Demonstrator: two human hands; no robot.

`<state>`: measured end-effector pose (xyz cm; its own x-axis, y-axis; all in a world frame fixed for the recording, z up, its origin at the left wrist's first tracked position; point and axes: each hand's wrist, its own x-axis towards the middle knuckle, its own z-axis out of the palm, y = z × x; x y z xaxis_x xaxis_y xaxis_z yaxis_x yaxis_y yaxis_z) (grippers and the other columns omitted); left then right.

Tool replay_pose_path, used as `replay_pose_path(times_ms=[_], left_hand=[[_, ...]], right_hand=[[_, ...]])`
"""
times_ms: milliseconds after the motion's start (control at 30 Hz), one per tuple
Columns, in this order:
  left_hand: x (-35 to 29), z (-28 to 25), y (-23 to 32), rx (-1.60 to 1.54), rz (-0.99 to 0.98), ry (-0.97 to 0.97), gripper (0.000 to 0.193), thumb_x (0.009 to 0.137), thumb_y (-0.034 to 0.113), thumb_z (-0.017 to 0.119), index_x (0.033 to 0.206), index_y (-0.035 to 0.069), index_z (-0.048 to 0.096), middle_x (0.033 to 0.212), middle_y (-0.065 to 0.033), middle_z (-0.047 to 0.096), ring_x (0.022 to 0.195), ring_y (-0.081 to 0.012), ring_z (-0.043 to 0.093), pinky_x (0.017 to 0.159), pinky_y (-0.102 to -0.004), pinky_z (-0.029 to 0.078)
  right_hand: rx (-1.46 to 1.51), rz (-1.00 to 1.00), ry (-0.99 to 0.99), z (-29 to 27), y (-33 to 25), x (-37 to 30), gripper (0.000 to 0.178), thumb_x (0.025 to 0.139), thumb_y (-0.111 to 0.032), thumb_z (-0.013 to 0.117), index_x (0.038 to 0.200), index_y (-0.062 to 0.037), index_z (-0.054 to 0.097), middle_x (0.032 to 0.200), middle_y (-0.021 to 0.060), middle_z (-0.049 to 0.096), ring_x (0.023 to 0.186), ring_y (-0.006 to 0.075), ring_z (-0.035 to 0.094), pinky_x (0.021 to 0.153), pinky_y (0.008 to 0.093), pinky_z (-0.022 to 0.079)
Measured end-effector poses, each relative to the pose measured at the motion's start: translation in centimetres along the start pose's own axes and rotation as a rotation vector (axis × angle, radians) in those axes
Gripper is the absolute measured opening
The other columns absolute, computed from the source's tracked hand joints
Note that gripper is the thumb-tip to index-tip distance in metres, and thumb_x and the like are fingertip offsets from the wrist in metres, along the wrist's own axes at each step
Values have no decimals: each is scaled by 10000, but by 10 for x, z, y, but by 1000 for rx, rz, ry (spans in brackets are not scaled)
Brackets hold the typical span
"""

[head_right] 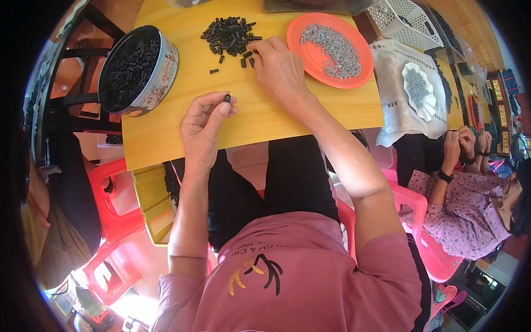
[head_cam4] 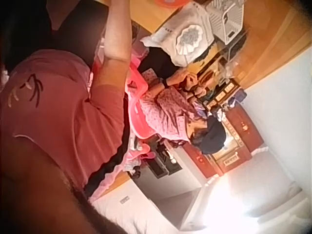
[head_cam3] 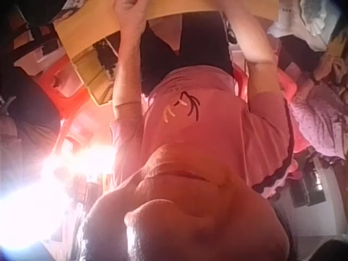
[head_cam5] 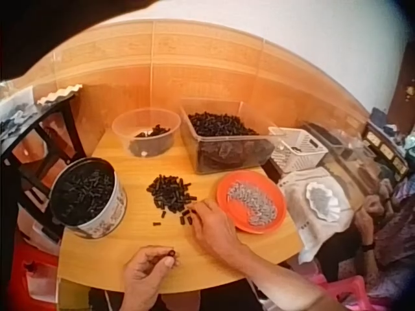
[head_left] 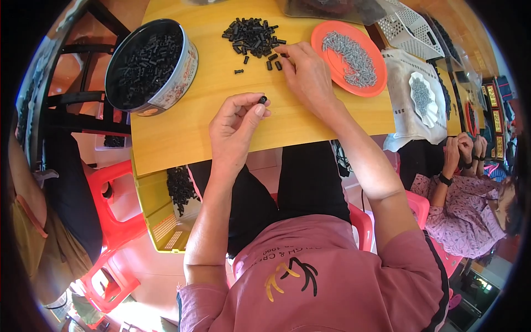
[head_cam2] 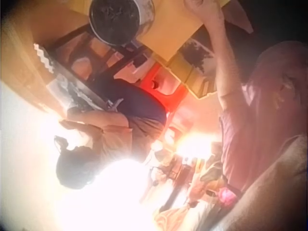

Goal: The person assembles small plastic components by inserting metal pins into plastic pieces by hand, then scoops additional plastic pieces from a container onto the table and fits them together.

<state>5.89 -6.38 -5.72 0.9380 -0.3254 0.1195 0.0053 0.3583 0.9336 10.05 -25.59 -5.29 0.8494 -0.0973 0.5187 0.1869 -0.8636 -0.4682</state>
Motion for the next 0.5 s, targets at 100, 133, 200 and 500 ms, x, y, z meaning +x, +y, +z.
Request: replay_pose_path(times_ms=[100, 133, 200, 500], left_hand=[[0, 0, -1, 1, 11, 0, 202, 929, 40, 616, 1122, -19, 602, 1018, -105, 664, 878, -151, 631, 833, -287, 498], [0, 0, -1, 5, 10, 2, 203, 929, 40, 617, 1122, -20, 602, 1018, -105, 664, 877, -151, 632, 834, -287, 498], [-1, 0, -1, 9, 9, 3, 203, 929, 41, 617, 1123, -20, 602, 1019, -105, 664, 876, -152, 632, 835, -287, 498], [-1, 1, 0, 12, 2, 0, 207, 929, 50, 619, 1123, -23, 600, 1023, -112, 665, 881, -155, 636, 838, -289, 499]], right_hand=[[-35, -4, -16, 0, -3, -1, 165, 841, -111, 647, 995, -72, 691, 930, 114, 649, 772, 316, 658, 658, 413, 535], [-48, -1, -28, 0, -4, -1, 163, 840, -117, 649, 991, -74, 693, 925, 112, 653, 765, 314, 659, 653, 410, 535], [-44, -2, -26, 0, -3, -1, 160, 839, -121, 651, 986, -74, 695, 925, 111, 654, 760, 311, 661, 649, 407, 535], [-14, 4, -23, -6, -6, -5, 146, 838, -138, 670, 964, -72, 701, 911, 96, 656, 741, 272, 667, 639, 385, 532]])
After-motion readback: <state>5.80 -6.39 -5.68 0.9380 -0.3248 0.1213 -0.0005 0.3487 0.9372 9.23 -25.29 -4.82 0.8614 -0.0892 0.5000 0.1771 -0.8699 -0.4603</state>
